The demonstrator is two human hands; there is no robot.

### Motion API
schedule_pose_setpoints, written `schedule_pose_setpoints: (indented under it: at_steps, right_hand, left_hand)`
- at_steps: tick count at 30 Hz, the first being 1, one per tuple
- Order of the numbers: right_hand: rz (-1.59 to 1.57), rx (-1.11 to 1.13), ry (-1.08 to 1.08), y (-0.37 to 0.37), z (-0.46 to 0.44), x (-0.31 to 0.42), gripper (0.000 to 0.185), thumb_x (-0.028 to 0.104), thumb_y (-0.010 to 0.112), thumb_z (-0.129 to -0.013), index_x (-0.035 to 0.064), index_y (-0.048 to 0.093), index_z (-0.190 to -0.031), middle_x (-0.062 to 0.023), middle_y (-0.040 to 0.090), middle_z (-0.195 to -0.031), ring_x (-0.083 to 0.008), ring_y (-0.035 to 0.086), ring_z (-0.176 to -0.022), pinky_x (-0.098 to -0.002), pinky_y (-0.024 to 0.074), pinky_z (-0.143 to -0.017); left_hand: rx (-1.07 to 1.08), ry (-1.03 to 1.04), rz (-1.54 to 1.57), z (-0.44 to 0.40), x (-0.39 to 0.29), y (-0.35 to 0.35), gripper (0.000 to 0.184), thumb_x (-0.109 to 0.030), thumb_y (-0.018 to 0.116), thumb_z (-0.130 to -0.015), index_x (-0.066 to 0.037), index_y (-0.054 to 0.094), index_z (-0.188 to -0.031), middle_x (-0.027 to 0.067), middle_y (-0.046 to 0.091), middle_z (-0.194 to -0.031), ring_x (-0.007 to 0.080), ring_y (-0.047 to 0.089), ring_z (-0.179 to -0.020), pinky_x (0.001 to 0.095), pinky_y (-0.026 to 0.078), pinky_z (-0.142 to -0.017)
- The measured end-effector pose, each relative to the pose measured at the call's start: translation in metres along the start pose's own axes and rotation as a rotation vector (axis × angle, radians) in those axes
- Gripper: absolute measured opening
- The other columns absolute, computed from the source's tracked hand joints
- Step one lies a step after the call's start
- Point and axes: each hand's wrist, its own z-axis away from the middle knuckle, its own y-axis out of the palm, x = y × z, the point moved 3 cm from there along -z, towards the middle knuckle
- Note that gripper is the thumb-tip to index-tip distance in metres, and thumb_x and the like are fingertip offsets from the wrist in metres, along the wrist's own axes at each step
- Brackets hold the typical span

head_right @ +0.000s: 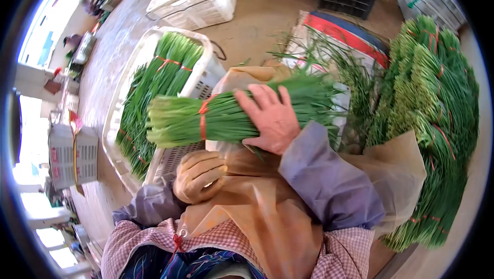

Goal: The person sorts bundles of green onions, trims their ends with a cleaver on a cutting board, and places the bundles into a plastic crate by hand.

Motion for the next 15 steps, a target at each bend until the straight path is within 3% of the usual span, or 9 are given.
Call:
schedule_pose_setpoints:
  at_steps: [3, 4, 6, 8, 11, 15]
  right_hand:
    - [-0.346, -0.018, 0.118, 0.009, 0.006, -0.022, 0.11, 0.032, 0.089, -0.06, 0.0083, 0.031, -0.15, -0.0173, 0.045, -0.143, -0.0354, 0.041, -0.135, -0.0478, 0.0286, -0.114]
    - [-0.443, -0.038, 0.151, 0.01, 0.012, -0.026, 0.111, 0.028, 0.09, -0.06, 0.0066, 0.03, -0.15, -0.0176, 0.046, -0.143, -0.0351, 0.042, -0.134, -0.0449, 0.0306, -0.114]
    - [-0.639, -0.08, 0.214, 0.018, 0.024, -0.033, 0.112, 0.021, 0.091, -0.059, 0.0048, 0.028, -0.151, -0.0179, 0.047, -0.143, -0.0346, 0.045, -0.133, -0.0412, 0.0336, -0.113]
    - [-0.833, -0.124, 0.253, 0.029, 0.031, -0.043, 0.114, 0.015, 0.092, -0.058, 0.0047, 0.027, -0.152, -0.0182, 0.046, -0.145, -0.0341, 0.045, -0.133, -0.0397, 0.0355, -0.112]
    - [-0.842, -0.137, 0.35, 0.028, 0.033, -0.038, 0.113, 0.011, 0.091, -0.061, 0.0026, 0.026, -0.152, -0.0176, 0.045, -0.147, -0.0282, 0.044, -0.135, -0.0387, 0.0337, -0.114]
    - [-1.119, -0.295, 0.366, 0.015, 0.039, -0.018, 0.106, 0.006, 0.089, -0.066, -0.0021, 0.026, -0.151, -0.0152, 0.046, -0.145, -0.0222, 0.044, -0.133, -0.0364, 0.0349, -0.113]
  left_hand:
    - [-0.028, -0.303, -0.054, 0.027, 0.034, 0.009, 0.036, -0.011, 0.078, -0.067, -0.005, 0.068, -0.101, 0.0131, 0.068, -0.105, 0.0334, 0.064, -0.104, 0.0437, 0.048, -0.093]
    - [0.006, -0.446, -0.023, 0.03, 0.052, 0.009, 0.045, -0.013, 0.079, -0.068, -0.003, 0.066, -0.11, 0.0171, 0.065, -0.115, 0.0363, 0.06, -0.11, 0.0435, 0.046, -0.097]
    - [0.012, -0.481, -0.053, 0.016, 0.08, 0.005, 0.065, -0.029, 0.082, -0.07, -0.005, 0.059, -0.126, 0.0185, 0.059, -0.126, 0.0397, 0.052, -0.121, 0.0475, 0.037, -0.106]
    - [0.016, -0.427, 0.173, -0.013, 0.099, 0.01, 0.078, -0.039, 0.083, -0.069, -0.005, 0.054, -0.133, 0.0196, 0.053, -0.134, 0.0395, 0.045, -0.128, 0.0472, 0.033, -0.11]
    - [0.013, -0.421, 0.681, -0.064, 0.108, 0.026, 0.095, -0.055, 0.084, -0.067, -0.002, 0.049, -0.138, 0.0198, 0.047, -0.141, 0.0387, 0.037, -0.136, 0.0461, 0.026, -0.114]
    - [0.04, -0.28, 0.768, -0.122, 0.092, 0.021, 0.094, -0.056, 0.084, -0.067, -0.002, 0.05, -0.137, 0.0176, 0.057, -0.132, 0.0357, 0.051, -0.124, 0.0433, 0.037, -0.108]
